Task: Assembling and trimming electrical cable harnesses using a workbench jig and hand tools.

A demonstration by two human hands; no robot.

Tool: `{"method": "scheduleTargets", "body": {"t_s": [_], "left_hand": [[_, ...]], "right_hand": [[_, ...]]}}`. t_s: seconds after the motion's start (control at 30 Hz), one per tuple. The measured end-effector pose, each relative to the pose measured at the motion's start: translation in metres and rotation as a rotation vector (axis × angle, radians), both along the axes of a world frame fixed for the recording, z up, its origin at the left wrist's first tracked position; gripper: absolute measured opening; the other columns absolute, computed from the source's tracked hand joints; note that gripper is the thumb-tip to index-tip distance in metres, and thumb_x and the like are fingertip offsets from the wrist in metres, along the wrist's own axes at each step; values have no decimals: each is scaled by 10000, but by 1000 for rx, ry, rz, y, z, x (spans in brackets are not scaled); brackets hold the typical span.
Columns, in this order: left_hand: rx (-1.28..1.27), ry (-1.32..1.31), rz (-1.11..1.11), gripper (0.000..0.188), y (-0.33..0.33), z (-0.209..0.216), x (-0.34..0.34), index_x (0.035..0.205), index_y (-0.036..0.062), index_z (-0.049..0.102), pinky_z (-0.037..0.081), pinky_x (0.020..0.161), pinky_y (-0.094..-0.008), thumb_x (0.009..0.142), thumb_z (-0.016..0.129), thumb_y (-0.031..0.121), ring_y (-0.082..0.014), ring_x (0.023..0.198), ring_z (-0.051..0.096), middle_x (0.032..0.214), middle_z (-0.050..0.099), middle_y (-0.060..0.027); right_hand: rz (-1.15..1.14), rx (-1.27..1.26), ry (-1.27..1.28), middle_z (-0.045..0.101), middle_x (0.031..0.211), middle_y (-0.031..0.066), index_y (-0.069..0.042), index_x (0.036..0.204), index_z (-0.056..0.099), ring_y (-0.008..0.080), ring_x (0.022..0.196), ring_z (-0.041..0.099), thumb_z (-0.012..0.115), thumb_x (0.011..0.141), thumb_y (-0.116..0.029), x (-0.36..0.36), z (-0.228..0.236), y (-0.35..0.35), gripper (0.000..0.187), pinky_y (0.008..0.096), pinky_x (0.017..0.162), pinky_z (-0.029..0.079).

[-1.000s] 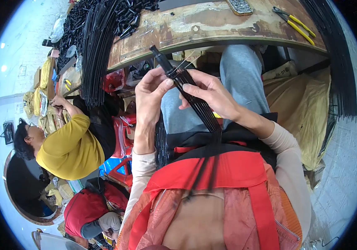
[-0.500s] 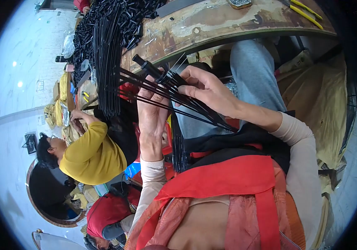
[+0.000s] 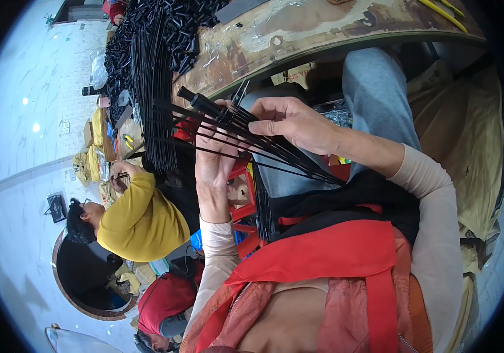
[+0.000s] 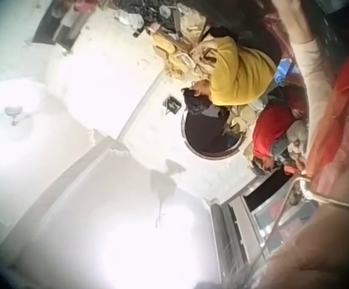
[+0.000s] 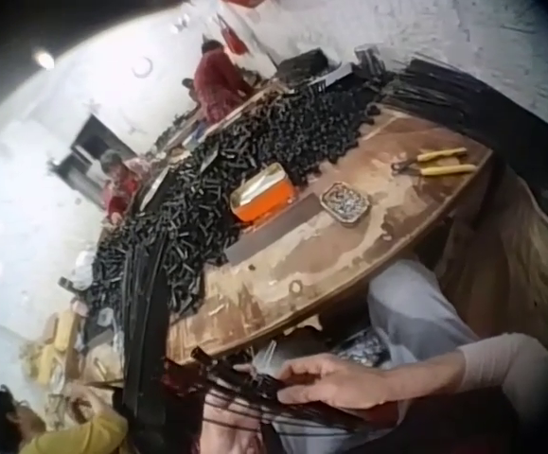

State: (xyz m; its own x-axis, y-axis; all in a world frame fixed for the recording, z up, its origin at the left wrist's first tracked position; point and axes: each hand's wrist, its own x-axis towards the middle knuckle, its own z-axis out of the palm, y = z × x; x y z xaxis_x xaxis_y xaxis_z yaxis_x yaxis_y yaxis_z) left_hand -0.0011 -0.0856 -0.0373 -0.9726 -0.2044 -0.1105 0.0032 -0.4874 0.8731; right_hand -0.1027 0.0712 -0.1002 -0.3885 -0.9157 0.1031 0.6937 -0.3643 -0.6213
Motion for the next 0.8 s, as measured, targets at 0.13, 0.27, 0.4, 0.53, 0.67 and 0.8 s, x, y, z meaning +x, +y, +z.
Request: {"method": "scheduleTargets", "body": {"t_s": [0.13, 0.27, 0.4, 0.53, 0.67, 0.8], "left_hand": [[6, 13, 33, 357, -1, -3, -1, 1246, -19, 507, 508, 823, -309, 919, 627, 59, -169, 940, 615, 1058, 612, -86], [13, -19, 24, 345, -5, -3, 0, 1239, -27, 509, 536, 768, -321, 921, 619, 51, -186, 893, 631, 1037, 617, -106], [147, -39, -30, 314, -8, -3, -1, 1226, -19, 517, 558, 678, -329, 934, 602, 58, -201, 792, 647, 962, 631, -117], [-2, -116, 57, 383, -11, -10, 2, 1241, 3, 524, 541, 598, -292, 871, 624, -6, -188, 704, 638, 927, 635, -98], [-71, -77, -53, 400, -25, -17, 3, 1234, 0, 529, 524, 593, -253, 847, 631, -17, -143, 682, 621, 909, 621, -72], [-105, 14, -128, 355, -18, -20, 5, 1173, 37, 551, 526, 756, -221, 846, 686, 68, -124, 848, 600, 1071, 563, -58]], "right_hand": [[13, 19, -4, 667, 975, 118, 19, 1056, 562, 211, 934, 681, 577, 939, -28, -1, -3, -3, 127, 332, 877, 544], [40, 18, -31, 673, 943, 101, 16, 1033, 577, 190, 907, 680, 591, 937, -47, -2, -8, -6, 116, 317, 854, 546], [113, 10, -105, 679, 929, 81, 13, 1016, 610, 159, 877, 675, 621, 924, -70, -4, -8, -4, 124, 283, 829, 542], [246, 31, -201, 667, 937, 20, -8, 1010, 656, 87, 905, 615, 674, 897, -94, -6, -8, -3, 143, 227, 841, 483], [292, 44, -283, 675, 934, 21, -12, 1014, 660, 95, 898, 629, 678, 891, -92, -2, -8, -2, 148, 224, 821, 495], [203, 48, -285, 683, 928, 27, -11, 1003, 675, 102, 872, 636, 684, 886, -85, 12, -4, 4, 139, 226, 800, 501]]}}
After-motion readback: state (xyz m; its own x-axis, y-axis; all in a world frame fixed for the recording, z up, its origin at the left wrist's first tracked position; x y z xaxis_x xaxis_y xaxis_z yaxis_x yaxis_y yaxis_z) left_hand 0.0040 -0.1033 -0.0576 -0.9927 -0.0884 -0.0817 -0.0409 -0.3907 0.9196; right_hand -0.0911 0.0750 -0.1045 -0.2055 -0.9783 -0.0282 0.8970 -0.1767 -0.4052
